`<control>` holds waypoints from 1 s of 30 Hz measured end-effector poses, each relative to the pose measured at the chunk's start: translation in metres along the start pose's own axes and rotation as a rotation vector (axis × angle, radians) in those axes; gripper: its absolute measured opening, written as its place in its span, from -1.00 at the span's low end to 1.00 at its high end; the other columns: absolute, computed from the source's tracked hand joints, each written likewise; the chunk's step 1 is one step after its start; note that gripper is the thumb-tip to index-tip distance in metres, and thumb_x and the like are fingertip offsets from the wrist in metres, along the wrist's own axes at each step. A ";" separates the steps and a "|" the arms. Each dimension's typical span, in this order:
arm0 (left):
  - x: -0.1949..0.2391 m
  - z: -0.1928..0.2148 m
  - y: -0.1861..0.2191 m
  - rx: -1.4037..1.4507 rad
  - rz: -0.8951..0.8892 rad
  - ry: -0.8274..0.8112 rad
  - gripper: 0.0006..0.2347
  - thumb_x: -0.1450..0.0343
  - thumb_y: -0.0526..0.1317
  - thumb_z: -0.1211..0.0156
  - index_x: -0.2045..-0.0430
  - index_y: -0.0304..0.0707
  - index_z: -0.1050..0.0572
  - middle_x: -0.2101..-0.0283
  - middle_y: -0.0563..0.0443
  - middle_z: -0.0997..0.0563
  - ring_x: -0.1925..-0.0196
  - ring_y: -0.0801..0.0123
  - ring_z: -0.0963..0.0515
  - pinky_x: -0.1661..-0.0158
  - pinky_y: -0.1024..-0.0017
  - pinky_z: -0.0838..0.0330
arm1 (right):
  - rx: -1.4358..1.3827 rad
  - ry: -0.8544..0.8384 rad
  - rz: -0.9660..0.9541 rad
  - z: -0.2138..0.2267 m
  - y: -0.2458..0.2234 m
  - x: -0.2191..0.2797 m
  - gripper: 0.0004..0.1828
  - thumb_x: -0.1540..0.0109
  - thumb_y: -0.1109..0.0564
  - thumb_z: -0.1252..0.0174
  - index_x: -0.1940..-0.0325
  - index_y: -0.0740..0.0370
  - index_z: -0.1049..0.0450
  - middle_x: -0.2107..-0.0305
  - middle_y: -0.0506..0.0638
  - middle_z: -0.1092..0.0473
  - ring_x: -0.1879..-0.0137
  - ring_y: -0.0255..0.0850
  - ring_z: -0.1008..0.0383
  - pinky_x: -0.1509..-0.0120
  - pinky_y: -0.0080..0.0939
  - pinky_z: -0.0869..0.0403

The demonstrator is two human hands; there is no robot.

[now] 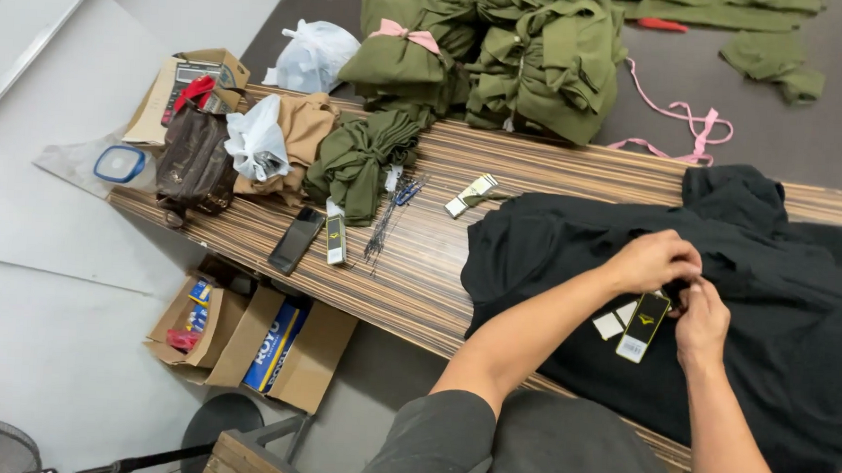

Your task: The person attaches tags to black t-shirts on a table. They pick up tags and fasteners, thread the fasteners through the tag holes, and secure them to the shirt's collar. The person also folds the shirts and arranges them on the table.

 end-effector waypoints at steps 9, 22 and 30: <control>0.006 -0.002 0.018 0.008 0.045 -0.092 -0.80 -0.40 -0.05 -0.11 0.32 -0.02 -0.67 0.14 0.06 -0.61 0.11 0.28 -0.68 0.01 0.34 -0.47 | -0.141 0.015 -0.002 0.004 -0.027 0.017 -0.82 -0.55 0.09 -0.12 -0.06 0.22 -0.31 0.27 0.01 -0.45 0.22 -0.35 -0.48 0.13 -0.44 -0.54; 0.000 0.001 0.011 -0.057 0.129 -0.226 -0.73 -0.36 0.00 -0.15 0.33 -0.08 -0.72 0.21 0.01 -0.73 0.08 0.19 -0.70 0.07 0.26 -0.50 | -0.107 0.027 -0.030 0.004 -0.016 0.010 -0.86 -0.51 0.16 -0.13 -0.07 0.29 -0.44 0.23 -0.01 -0.46 0.16 -0.37 -0.48 0.15 -0.46 -0.54; -0.004 -0.006 0.007 -0.118 0.171 -0.289 -0.78 -0.34 -0.08 -0.15 0.39 -0.08 -0.74 0.36 0.13 -0.80 0.20 0.28 -0.74 0.15 0.31 -0.52 | -0.269 -0.064 -0.041 0.002 -0.024 0.017 -0.83 -0.43 0.28 -0.12 -0.11 0.33 -0.44 0.07 0.07 -0.49 -0.04 -0.28 -0.55 -0.05 -0.43 -0.58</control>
Point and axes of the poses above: each hand's wrist, its own x-axis away from the middle knuckle, its own z-axis out of the back of the hand, y = z × x, the point moved 9 cm from there along -x, towards the middle knuckle
